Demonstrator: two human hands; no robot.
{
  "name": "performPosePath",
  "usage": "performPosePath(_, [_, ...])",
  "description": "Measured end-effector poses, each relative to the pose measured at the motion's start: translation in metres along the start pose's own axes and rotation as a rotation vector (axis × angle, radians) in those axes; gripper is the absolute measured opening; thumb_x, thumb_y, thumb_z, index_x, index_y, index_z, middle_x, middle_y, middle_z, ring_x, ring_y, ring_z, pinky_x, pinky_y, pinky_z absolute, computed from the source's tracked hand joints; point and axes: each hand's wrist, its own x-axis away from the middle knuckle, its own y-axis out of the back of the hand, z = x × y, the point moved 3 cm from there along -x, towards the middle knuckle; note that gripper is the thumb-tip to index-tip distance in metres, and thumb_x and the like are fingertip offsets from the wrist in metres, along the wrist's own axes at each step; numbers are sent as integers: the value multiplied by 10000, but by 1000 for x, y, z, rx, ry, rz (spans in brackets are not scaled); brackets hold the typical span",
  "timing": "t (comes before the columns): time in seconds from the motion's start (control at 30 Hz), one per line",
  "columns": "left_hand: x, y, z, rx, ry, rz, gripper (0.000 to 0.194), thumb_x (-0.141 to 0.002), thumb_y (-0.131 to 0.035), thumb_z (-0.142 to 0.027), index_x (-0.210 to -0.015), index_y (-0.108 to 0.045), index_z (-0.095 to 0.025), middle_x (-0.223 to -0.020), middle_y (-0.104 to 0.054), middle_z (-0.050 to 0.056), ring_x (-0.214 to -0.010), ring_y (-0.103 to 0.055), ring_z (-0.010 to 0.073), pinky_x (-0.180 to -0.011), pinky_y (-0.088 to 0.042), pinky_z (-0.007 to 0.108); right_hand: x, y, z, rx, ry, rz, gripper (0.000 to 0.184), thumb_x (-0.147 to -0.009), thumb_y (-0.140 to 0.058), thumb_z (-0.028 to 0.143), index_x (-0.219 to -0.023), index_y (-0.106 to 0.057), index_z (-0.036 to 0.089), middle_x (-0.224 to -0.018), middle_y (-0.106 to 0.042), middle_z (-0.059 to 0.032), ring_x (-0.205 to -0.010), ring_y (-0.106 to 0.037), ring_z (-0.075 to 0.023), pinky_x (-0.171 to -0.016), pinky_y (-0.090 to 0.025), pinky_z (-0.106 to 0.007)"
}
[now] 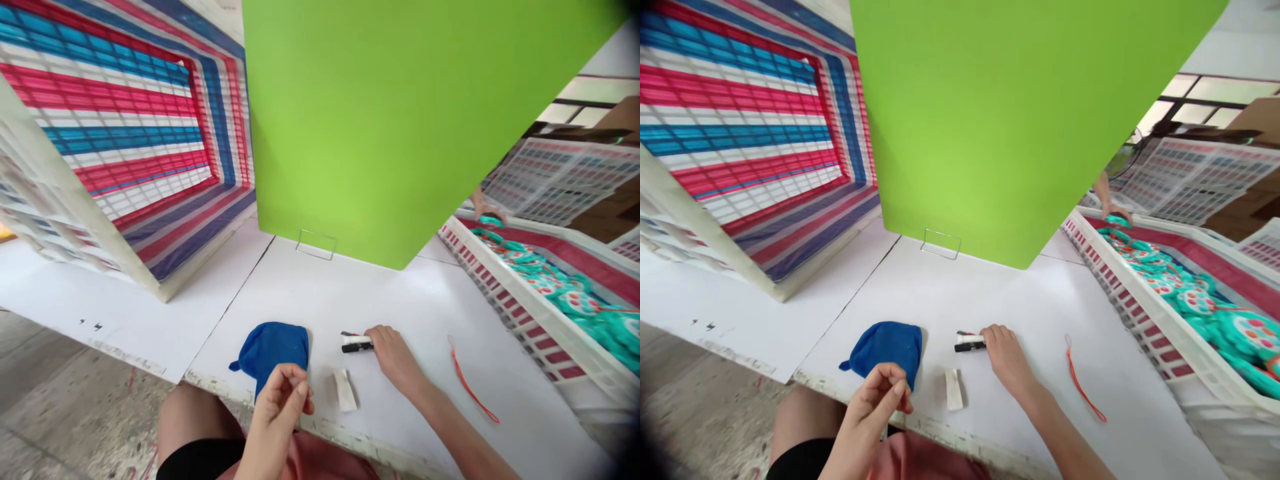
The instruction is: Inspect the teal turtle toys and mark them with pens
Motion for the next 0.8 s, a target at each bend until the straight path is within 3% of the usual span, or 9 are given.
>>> performPosePath(0.13, [-7,-6,14,5,29,101,266,-790,-634,-431,-911,-581,-200,-755,-571,-1,-732,-556,148,-688,-443,265,0,17,10,-73,-63,-63,244,-870,-370,90,-1035,-534,162,-897,-578,-88,-784,-576,-221,-695,-454,-330])
performPosePath(0.2, [-10,-12,22,4,27,147,392,-754,-685,-411,-1069,-577,-203,-1014,-625,79,-988,-568,208,-829,-458,317,-2,26,36,-212,-95,-121,228,-888,-372,137,-1077,-490,185,-922,-563,-75,-795,-594,-208,-681,-478,-315])
performPosePath(0.3, [-12,-26,28,113,-3,187,724,-654,-769,-437,-1279,-476,-217,-1371,-474,138,-1279,-415,284,-1021,-383,403,-2,34,98,-426,-24,-125,263,-847,-397,107,-1067,-497,211,-931,-569,-66,-831,-601,-206,-708,-503,-320])
performPosePath(0.4, [-12,-27,25,225,-2,-23,646,-696,-704,-519,-1219,-539,-177,-1303,-547,145,-1245,-465,289,-1039,-376,406,0,38,159,-560,130,-43,360,-841,-428,97,-1170,-494,225,-1043,-591,-83,-957,-593,-218,-815,-515,-354])
performPosePath(0.47, [-11,-17,17,275,21,-203,486,-782,-607,-528,-1075,-619,-140,-1121,-653,135,-1097,-578,264,-959,-442,375,3,41,180,-613,203,29,495,-847,-433,85,-1313,-406,251,-1209,-546,-91,-1122,-532,-224,-930,-483,-376])
performPosePath(0.53, [-11,-1,7,355,3,-301,389,-820,-564,-509,-883,-638,-133,-880,-698,88,-852,-650,214,-782,-513,326,7,41,181,-631,238,58,564,-847,-466,100,-1370,-344,271,-1304,-488,-86,-1209,-469,-222,-991,-454,-380])
performPosePath(0.63, [-13,31,-10,466,-137,-382,308,-821,-601,-438,-692,-517,-170,-542,-576,-33,-505,-554,114,-551,-488,250,19,30,149,-476,192,-34,471,-846,-543,208,-1306,-450,253,-1237,-524,-119,-1118,-518,-276,-934,-482,-462])
performPosePath(0.7, [-15,47,-16,477,-198,-382,292,-813,-632,-377,-680,-456,-187,-448,-472,-83,-397,-449,78,-477,-446,218,29,17,119,-343,125,-39,426,-828,-589,268,-1249,-528,248,-1157,-559,-136,-1017,-561,-301,-854,-508,-499])
performPosePath(0.8, [-18,52,-9,396,-135,-288,313,-776,-684,-331,-686,-416,-198,-416,-415,-107,-352,-381,60,-409,-386,193,43,1,85,-366,50,53,364,-845,-551,231,-1207,-569,262,-1069,-587,-105,-951,-597,-251,-815,-537,-417])
